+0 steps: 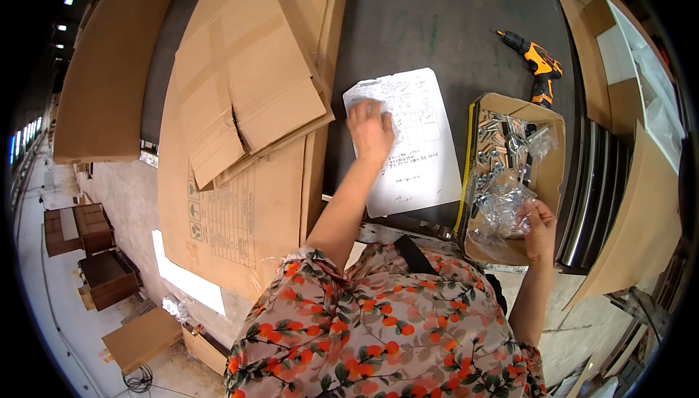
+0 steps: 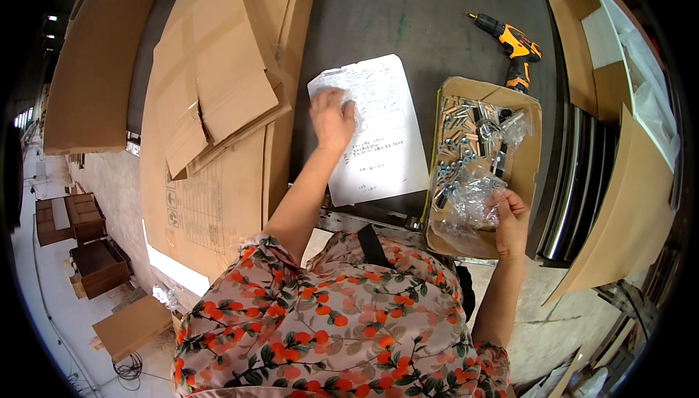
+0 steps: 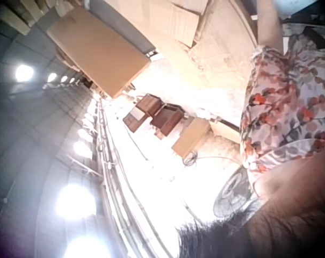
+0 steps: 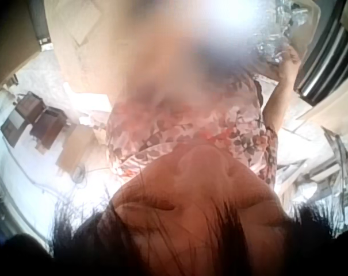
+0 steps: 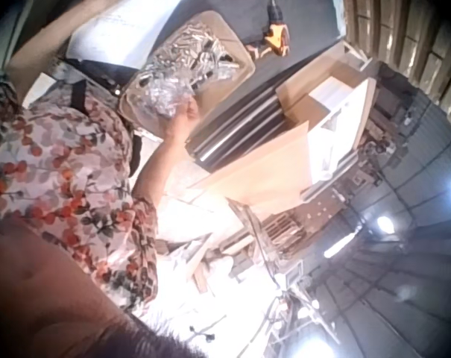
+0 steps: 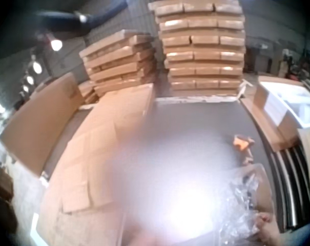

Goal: The person assembles black plastic chair frames on a cardboard surface, stacking them after fitting them together. They then open a box of hardware, sorting screws and bolts into small plastic bags while referencing an instruction sheet.

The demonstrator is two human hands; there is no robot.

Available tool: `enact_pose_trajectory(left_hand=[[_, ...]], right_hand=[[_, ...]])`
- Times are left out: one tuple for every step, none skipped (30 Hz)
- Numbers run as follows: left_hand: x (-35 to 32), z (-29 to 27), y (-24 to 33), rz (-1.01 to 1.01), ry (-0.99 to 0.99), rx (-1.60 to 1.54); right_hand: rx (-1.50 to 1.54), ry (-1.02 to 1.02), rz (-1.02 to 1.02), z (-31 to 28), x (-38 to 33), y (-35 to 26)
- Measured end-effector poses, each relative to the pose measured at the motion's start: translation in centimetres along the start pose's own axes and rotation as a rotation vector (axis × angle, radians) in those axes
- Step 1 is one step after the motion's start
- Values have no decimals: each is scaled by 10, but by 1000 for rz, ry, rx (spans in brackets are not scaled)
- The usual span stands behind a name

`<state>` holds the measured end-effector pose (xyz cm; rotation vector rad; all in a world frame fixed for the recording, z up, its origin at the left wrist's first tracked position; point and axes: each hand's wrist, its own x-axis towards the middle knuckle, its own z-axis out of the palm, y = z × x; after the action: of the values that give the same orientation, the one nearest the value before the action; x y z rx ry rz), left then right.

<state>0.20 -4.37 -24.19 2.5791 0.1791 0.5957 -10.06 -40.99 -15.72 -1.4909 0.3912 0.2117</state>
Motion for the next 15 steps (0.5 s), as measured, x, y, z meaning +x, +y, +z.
enact_pose_trajectory(left_hand=[[3,-3,-7,-25,-46,134],[7,-6,-13,-51,-97,142],[11,-10,-18,-79,-146,152],[17,-15,-18,-103,-197,158],[24,-21,-19,-180,-334,144],[26,-25,-16,-193,-348,143],[27,-27,-14,-207,-363,142],[26,-28,-13,-221,-377,141],[26,-28,-14,-232,-379,127],[26,-28,-14,-243,-380,112],[26,-28,-14,-254,-382,97],[25,-29,-14,-244,-382,84],[25,-31,-13,-234,-382,71],[24,-32,-12,-224,-382,58],[23,-32,-11,-206,-381,84]], right_hand=[[15,-5,8,3,-2,2],[2,-11,23,5,-2,4],[-10,-21,37,7,-1,6],[-22,-24,51,7,-2,7],[-37,-18,60,7,-3,8],[-53,-19,69,8,-3,8],[-69,-21,78,9,-3,8],[-76,-18,80,9,-2,9],[-83,-16,81,7,-1,10],[-90,-14,82,7,-1,12],[-96,-1,86,6,-1,13],[-102,12,91,6,-1,13],[-109,26,96,5,-1,14],[-106,33,98,4,-2,14],[-103,39,97,4,-3,15]])
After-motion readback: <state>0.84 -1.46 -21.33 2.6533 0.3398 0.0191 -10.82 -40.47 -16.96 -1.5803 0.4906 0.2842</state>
